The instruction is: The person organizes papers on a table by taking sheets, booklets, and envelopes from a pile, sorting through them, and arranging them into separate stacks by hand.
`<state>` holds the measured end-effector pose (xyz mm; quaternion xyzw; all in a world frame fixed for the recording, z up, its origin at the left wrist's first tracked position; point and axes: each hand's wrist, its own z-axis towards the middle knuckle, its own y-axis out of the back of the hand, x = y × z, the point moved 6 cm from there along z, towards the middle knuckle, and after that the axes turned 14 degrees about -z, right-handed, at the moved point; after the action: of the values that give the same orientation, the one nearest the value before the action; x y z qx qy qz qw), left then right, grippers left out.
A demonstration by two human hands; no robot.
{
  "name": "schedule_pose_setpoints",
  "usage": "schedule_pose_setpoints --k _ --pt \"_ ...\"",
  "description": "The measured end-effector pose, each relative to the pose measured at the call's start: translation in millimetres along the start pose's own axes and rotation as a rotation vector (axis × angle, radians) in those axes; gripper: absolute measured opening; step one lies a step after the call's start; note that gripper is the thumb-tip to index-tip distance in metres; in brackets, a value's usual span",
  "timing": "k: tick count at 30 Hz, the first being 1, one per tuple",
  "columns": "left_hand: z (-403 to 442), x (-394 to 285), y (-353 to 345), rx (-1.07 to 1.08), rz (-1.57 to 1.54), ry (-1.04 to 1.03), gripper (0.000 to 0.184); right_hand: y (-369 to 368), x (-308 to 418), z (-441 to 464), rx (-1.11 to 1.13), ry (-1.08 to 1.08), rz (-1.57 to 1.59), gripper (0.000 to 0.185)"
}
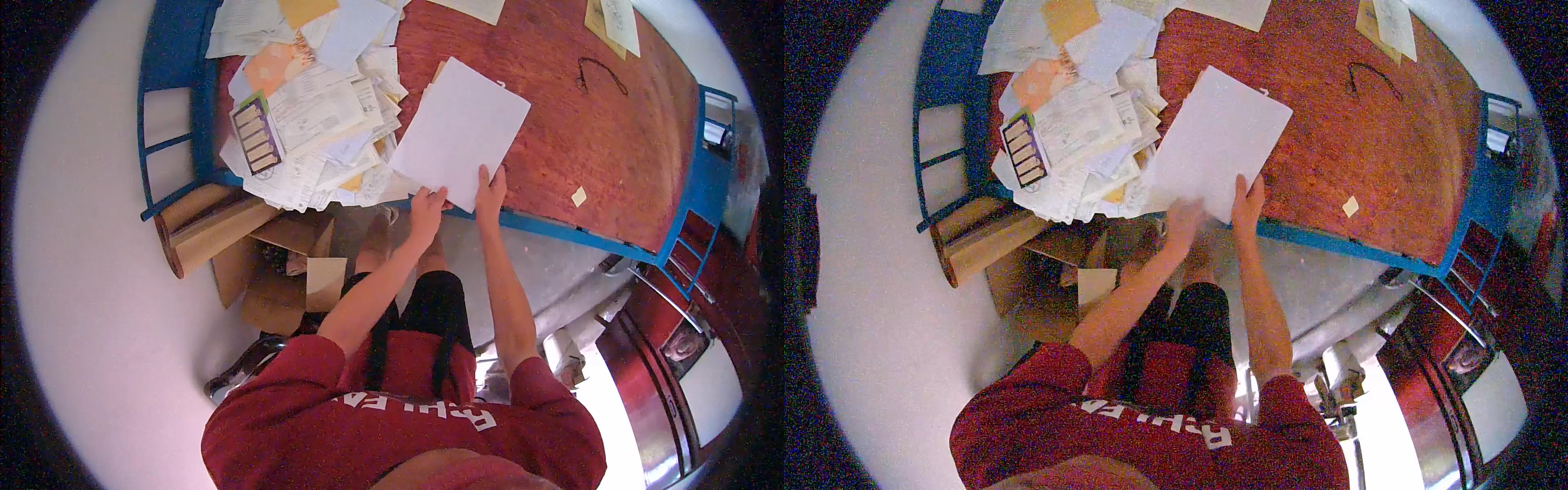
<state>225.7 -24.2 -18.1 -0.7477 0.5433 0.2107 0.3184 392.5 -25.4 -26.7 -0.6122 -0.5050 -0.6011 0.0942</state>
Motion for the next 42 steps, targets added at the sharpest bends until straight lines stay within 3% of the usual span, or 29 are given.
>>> schedule_pose_setpoints --k 1,3,6,8,12,14,16,18,21,24,25,27,30,34,37,39,42 --pt "10 7 -1 0.102 0.25 -0.242 0.013 0 -5 3 0.001 -0.002 0.0 0.023" --pt "29 23 1 0.206 0.498 -0.489 0.013 3 -23 15 -0.009 0.081 -0.199 0.024" --pt "51 39 17 0.198 0.891 -0.237 0.017 -1 -58 30 -0.023 0.081 -0.253 0.024" --pt "36 -12 35 -0.15 0.546 -0.415 0.025 -2 -61 36 -0.018 0.107 -0.258 0.023" --pt "49 -58 34 -0.186 0.657 -0.568 0.03 -5 -58 36 0.011 0.106 -0.264 0.022" --pt "68 -67 29 -0.062 0.66 -0.716 0.035 -4 -49 32 0.036 0.048 -0.285 0.023" --pt "88 -66 27 0.006 0.671 -0.691 0.041 -7 -48 27 0.064 -0.009 -0.307 0.024" --pt "108 -60 20 0.106 0.848 -0.628 0.046 -5 -44 25 -0.026 0.067 -0.382 0.029" --pt "134 -50 22 0.085 0.938 -0.491 0.05 5 -29 22 -0.202 0.165 -0.597 0.035" --pt "121 -71 3 -0.002 1.072 -0.448 0.047 2 -48 25 -0.099 0.036 -0.51 0.034" --pt "124 -71 1 0.002 1.071 -0.448 0.047 0 -63 30 -0.102 0.035 -0.512 0.034" --pt "131 -70 -1 0.055 1.056 -0.36 0.039 -11 -88 38 0.103 -0.118 -0.256 0.032" --pt "127 -74 -3 0.032 0.974 -0.375 0.03 1 -78 41 0.065 -0.026 -0.431 0.026" --pt "134 -72 3 0.057 0.845 -0.362 0.025 7 -61 37 0.015 0.035 -0.399 0.019" --pt "134 -73 1 0.122 0.881 -0.37 0.022 15 -57 32 -0.014 -0.046 -0.373 0.016" --pt "135 -74 0 0.186 0.836 -0.38 0.02 20 -48 31 -0.067 0.068 -0.486 0.013" --pt "137 -76 2 0.17 0.717 -0.415 0.019 22 -68 35 -0.076 0.052 -0.498 0.011"
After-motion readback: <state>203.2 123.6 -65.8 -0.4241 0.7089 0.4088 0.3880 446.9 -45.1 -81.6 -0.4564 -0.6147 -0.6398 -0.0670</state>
